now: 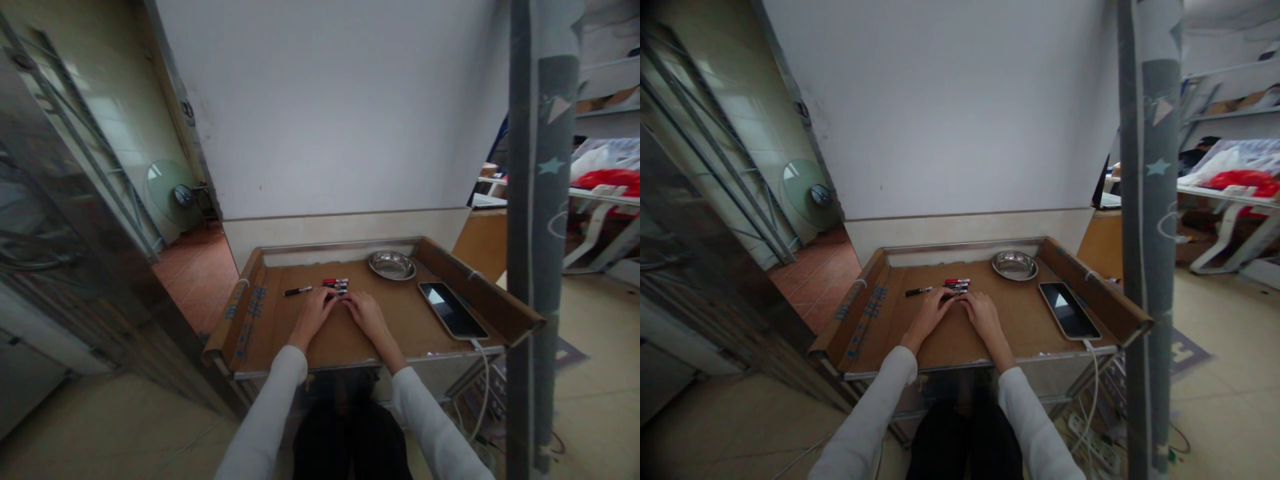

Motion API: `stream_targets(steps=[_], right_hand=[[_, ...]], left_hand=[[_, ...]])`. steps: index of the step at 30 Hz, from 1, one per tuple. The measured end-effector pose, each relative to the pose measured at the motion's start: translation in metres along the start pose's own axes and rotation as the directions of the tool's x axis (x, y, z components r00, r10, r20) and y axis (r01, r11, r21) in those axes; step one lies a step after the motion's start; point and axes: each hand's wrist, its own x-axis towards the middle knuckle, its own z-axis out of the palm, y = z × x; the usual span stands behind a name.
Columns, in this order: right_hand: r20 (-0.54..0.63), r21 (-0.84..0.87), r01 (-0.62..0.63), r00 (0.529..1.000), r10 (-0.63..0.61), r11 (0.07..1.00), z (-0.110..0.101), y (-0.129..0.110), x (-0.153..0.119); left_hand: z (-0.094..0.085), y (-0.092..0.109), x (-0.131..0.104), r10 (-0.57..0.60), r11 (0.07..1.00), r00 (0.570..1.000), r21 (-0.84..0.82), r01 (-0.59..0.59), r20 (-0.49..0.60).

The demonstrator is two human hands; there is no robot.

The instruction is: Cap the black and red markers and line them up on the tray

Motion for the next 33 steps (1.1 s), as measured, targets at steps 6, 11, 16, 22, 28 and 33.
stream_targets(steps=[6, 11, 16, 22, 28, 33], right_hand=[[-0.125, -0.202, -0.236, 0.969, 0.214, 0.950, -0.002, 0.001, -0.003], [-0.122, -0.233, -0.287, 0.957, 0.265, 0.929, -0.004, -0.002, -0.005], [-0.103, -0.230, -0.242, 0.969, 0.224, 0.942, -0.007, -0.009, -0.004], [-0.015, 0.085, 0.011, 1.000, -0.010, 0.996, -0.005, -0.015, -0.003], [-0.035, 0.241, 0.082, 0.997, -0.076, 0.967, 0.003, -0.012, -0.003], [-0.083, 0.095, 0.001, 0.996, 0.007, 0.995, 0.005, -0.006, -0.001]], left_hand=[[-0.001, 0.004, 0.000, -0.011, 0.970, 0.995, 0.241, -0.014, 0.103], [0.000, 0.004, 0.000, -0.024, 0.968, 0.996, 0.251, 0.002, 0.085], [0.000, 0.003, 0.000, 0.006, 0.973, 0.999, 0.229, -0.018, 0.052], [-0.002, 0.001, 0.001, 0.023, 0.982, 1.000, 0.189, -0.024, 0.006], [-0.011, -0.008, -0.008, -0.139, 0.942, 0.968, 0.274, 0.194, -0.208], [-0.016, -0.024, -0.018, -0.259, 0.890, 0.904, 0.279, 0.360, -0.341]])
